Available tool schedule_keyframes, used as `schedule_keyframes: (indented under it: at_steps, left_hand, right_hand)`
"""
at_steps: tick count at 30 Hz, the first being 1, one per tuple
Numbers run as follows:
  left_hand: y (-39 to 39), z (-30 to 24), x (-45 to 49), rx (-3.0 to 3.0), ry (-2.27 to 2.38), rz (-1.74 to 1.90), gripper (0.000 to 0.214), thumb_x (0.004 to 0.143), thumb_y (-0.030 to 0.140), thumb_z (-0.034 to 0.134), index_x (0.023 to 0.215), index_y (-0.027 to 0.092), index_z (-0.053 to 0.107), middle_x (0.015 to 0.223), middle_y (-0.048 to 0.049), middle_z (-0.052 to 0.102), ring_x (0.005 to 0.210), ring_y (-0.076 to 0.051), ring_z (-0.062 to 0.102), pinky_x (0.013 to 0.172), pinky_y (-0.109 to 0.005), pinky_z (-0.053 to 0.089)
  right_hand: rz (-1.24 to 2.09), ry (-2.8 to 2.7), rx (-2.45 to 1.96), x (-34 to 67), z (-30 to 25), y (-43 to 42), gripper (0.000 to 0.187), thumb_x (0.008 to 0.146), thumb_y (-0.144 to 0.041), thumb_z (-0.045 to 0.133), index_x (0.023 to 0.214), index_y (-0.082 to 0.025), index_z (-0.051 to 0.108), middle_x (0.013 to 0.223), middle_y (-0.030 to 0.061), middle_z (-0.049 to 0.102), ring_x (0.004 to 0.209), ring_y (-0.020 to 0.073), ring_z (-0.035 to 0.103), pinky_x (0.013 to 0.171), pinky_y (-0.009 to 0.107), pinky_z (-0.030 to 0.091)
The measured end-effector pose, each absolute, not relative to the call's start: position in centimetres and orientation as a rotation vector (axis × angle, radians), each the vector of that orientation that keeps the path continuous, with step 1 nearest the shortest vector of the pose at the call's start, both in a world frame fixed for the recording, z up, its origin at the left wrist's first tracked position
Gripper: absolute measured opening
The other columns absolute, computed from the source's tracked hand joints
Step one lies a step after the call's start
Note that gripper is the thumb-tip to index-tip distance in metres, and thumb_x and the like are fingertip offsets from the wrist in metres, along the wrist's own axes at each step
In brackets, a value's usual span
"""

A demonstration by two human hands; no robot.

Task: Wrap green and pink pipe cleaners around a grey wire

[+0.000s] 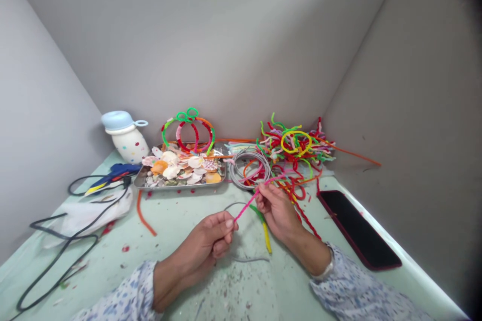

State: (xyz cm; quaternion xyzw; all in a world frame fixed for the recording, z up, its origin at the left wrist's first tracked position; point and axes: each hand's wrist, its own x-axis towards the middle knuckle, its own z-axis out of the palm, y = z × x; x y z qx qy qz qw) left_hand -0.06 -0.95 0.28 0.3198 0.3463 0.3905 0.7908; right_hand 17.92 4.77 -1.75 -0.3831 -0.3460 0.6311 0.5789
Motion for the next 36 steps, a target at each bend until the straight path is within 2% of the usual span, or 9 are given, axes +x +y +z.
schedule_keyframes:
  at_steps: [6,9,13,16,20,23,36]
  left_hand:
    - [-1.2,0.0,-0.4,0.713,0.738,0.789,0.015,0.082,0.024,0.064,0.077,0.012,0.055,0.054,0.0051,0.047,0.040,-0.001,0.029,0.042,-0.019,0.014]
    - [-1.3,-0.3,-0.4,0.702,0.708,0.757,0.015,0.084,0.026,0.061,0.080,0.012,0.057,0.059,0.0006,0.055,0.042,-0.004,0.041,0.042,-0.017,0.023]
    - [-1.3,-0.1,-0.2,0.721,0.638,0.724,0.025,0.087,0.035,0.056,0.094,0.011,0.061,0.075,-0.0077,0.064,0.055,-0.010,0.056,0.049,-0.019,0.036]
    - [-1.2,0.2,0.1,0.758,0.679,0.743,0.028,0.086,0.036,0.059,0.099,0.012,0.061,0.072,-0.0052,0.063,0.046,-0.006,0.048,0.043,-0.017,0.031]
    - [-0.9,-0.1,0.1,0.807,0.807,0.769,0.022,0.083,0.032,0.064,0.092,0.012,0.062,0.054,0.0034,0.053,0.039,-0.003,0.035,0.038,-0.016,0.020]
    - [-0.9,-0.3,0.0,0.838,0.831,0.780,0.023,0.085,0.034,0.062,0.090,0.012,0.063,0.045,0.0065,0.046,0.036,-0.003,0.030,0.037,-0.018,0.016]
    - [-1.1,-0.3,-0.3,0.901,0.814,0.722,0.022,0.088,0.033,0.057,0.084,0.013,0.064,0.039,0.0092,0.036,0.033,-0.003,0.020,0.036,-0.020,0.011]
  right_hand:
    - [1.533,-0.855,-0.885,18.1,-1.8,4.9,0.024,0.073,-0.042,0.072,0.073,-0.020,0.062,0.062,-0.0014,0.054,0.052,0.0108,0.045,0.047,0.023,0.033]
    - [1.546,-0.874,-0.888,18.0,-1.7,4.7,0.025,0.073,-0.043,0.071,0.074,-0.019,0.063,0.060,-0.0017,0.054,0.050,0.0096,0.044,0.046,0.022,0.032]
    - [1.569,-0.986,-0.872,17.5,-1.7,3.9,0.026,0.078,-0.043,0.068,0.075,-0.017,0.064,0.059,-0.0023,0.056,0.050,0.0083,0.047,0.048,0.021,0.034]
    - [1.560,-1.146,-0.892,17.2,-1.5,3.3,0.025,0.080,-0.041,0.067,0.076,-0.017,0.065,0.061,-0.0017,0.060,0.052,0.0087,0.050,0.052,0.022,0.038]
    - [1.522,-1.212,-0.915,17.2,-1.4,3.2,0.026,0.080,-0.041,0.067,0.071,-0.017,0.063,0.062,-0.0018,0.061,0.052,0.0083,0.050,0.053,0.022,0.038]
    - [1.503,-1.139,-0.907,17.5,-1.9,3.6,0.025,0.079,-0.041,0.068,0.073,-0.017,0.064,0.062,-0.0022,0.060,0.051,0.0083,0.049,0.051,0.021,0.037]
    - [1.466,-0.776,-0.840,18.1,-1.5,4.8,0.021,0.072,-0.033,0.074,0.065,-0.019,0.060,0.056,-0.0049,0.052,0.050,0.0071,0.043,0.046,0.019,0.031]
